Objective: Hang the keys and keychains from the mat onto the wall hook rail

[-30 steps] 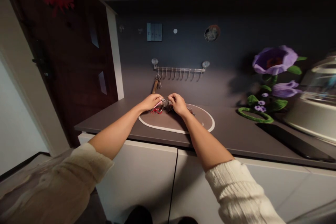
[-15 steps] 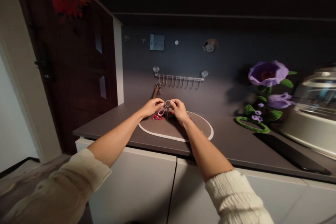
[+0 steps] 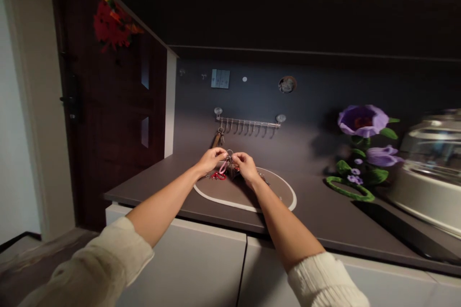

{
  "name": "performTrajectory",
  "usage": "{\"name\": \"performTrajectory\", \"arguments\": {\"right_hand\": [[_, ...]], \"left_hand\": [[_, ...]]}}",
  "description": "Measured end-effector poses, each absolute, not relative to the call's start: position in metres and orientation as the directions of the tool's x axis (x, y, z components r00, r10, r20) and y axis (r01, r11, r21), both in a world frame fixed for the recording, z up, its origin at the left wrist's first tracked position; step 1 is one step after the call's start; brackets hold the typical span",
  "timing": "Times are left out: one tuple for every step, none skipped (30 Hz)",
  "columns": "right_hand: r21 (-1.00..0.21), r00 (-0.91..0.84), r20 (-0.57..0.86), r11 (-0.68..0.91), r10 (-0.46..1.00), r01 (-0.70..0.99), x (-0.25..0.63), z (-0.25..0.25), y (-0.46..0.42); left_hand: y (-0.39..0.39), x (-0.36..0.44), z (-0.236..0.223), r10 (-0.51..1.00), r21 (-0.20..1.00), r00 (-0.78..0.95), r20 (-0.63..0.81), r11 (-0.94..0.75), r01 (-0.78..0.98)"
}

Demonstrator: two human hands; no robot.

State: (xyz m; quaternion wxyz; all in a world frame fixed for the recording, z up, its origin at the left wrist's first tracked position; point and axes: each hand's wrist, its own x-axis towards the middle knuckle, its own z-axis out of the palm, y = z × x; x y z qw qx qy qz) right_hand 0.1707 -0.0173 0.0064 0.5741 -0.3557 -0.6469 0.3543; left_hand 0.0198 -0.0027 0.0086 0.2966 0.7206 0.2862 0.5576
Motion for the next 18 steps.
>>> {"name": "performTrajectory", "arguments": {"right_hand": [[-0.872, -0.080, 0.481, 0.486, 0.873, 0.059, 0.170, 0.006, -0.017], [-0.874, -0.073, 0.476, 0.481, 0.876, 0.066, 0.170, 0.005, -0.016], [-0.873, -0.064, 0.478, 0.482, 0.876, 0.073, 0.170, 0.005, -0.014], [-0.869, -0.057, 0.485, 0.488, 0.873, 0.081, 0.169, 0.005, -0.013], [-0.861, -0.052, 0.499, 0.501, 0.865, 0.087, 0.168, 0.006, -0.012], [-0.850, -0.053, 0.516, 0.519, 0.855, 0.089, 0.167, 0.007, -0.010], [-0.840, -0.058, 0.533, 0.536, 0.844, 0.085, 0.166, 0.010, -0.007], [-0.833, -0.063, 0.545, 0.549, 0.836, 0.070, 0.164, 0.013, -0.005], [-0.831, -0.064, 0.551, 0.554, 0.832, 0.046, 0.162, 0.017, -0.002], [-0.835, -0.059, 0.548, 0.550, 0.834, 0.017, 0.160, 0.022, 0.001], [-0.844, -0.044, 0.536, 0.536, 0.843, -0.013, 0.158, 0.027, 0.005], [-0.853, -0.019, 0.521, 0.521, 0.853, -0.034, 0.155, 0.033, 0.009], [-0.862, 0.009, 0.505, 0.505, 0.863, -0.044, 0.153, 0.038, 0.013], [-0.872, 0.039, 0.487, 0.488, 0.873, -0.042, 0.150, 0.044, 0.017], [-0.877, 0.059, 0.476, 0.478, 0.878, -0.044, 0.147, 0.049, 0.021], [-0.879, 0.080, 0.471, 0.475, 0.879, -0.041, 0.144, 0.054, 0.024], [-0.885, 0.082, 0.462, 0.465, 0.883, -0.027, 0.140, 0.059, 0.027], [-0.887, 0.098, 0.456, 0.461, 0.884, -0.026, 0.137, 0.063, 0.030]], "left_hand": [[-0.003, 0.020, 0.008, 0.748, 0.756, 0.211, 0.629, -0.652, 0.058], [-0.003, 0.021, 0.008, 0.752, 0.763, 0.207, 0.626, -0.645, 0.039], [-0.003, 0.021, 0.008, 0.756, 0.768, 0.201, 0.623, -0.640, 0.024], [-0.003, 0.021, 0.008, 0.760, 0.773, 0.191, 0.621, -0.635, 0.012], [-0.003, 0.022, 0.008, 0.765, 0.776, 0.176, 0.620, -0.630, 0.003], [-0.002, 0.022, 0.008, 0.769, 0.779, 0.154, 0.620, -0.627, -0.006], [-0.001, 0.023, 0.008, 0.773, 0.781, 0.129, 0.621, -0.624, -0.018], [0.000, 0.023, 0.007, 0.778, 0.783, 0.102, 0.621, -0.621, -0.033], [0.002, 0.023, 0.007, 0.782, 0.785, 0.073, 0.619, -0.617, -0.048], [0.004, 0.023, 0.006, 0.789, 0.789, 0.039, 0.614, -0.611, -0.060], [0.007, 0.023, 0.005, 0.797, 0.795, 0.002, 0.604, -0.603, -0.063], [0.010, 0.023, 0.003, 0.805, 0.803, -0.037, 0.592, -0.593, -0.054], [0.013, 0.023, 0.002, 0.812, 0.812, -0.075, 0.579, -0.583, -0.032], [0.016, 0.022, 0.000, 0.815, 0.820, -0.108, 0.570, -0.573, 0.003], [0.018, 0.021, -0.002, 0.814, 0.824, -0.132, 0.566, -0.565, 0.049], [0.020, 0.021, -0.004, 0.811, 0.824, -0.146, 0.567, -0.558, 0.100], [0.022, 0.020, -0.006, 0.808, 0.821, -0.151, 0.569, -0.550, 0.155], [0.022, 0.019, -0.007, 0.807, 0.817, -0.154, 0.570, -0.537, 0.210]]}}
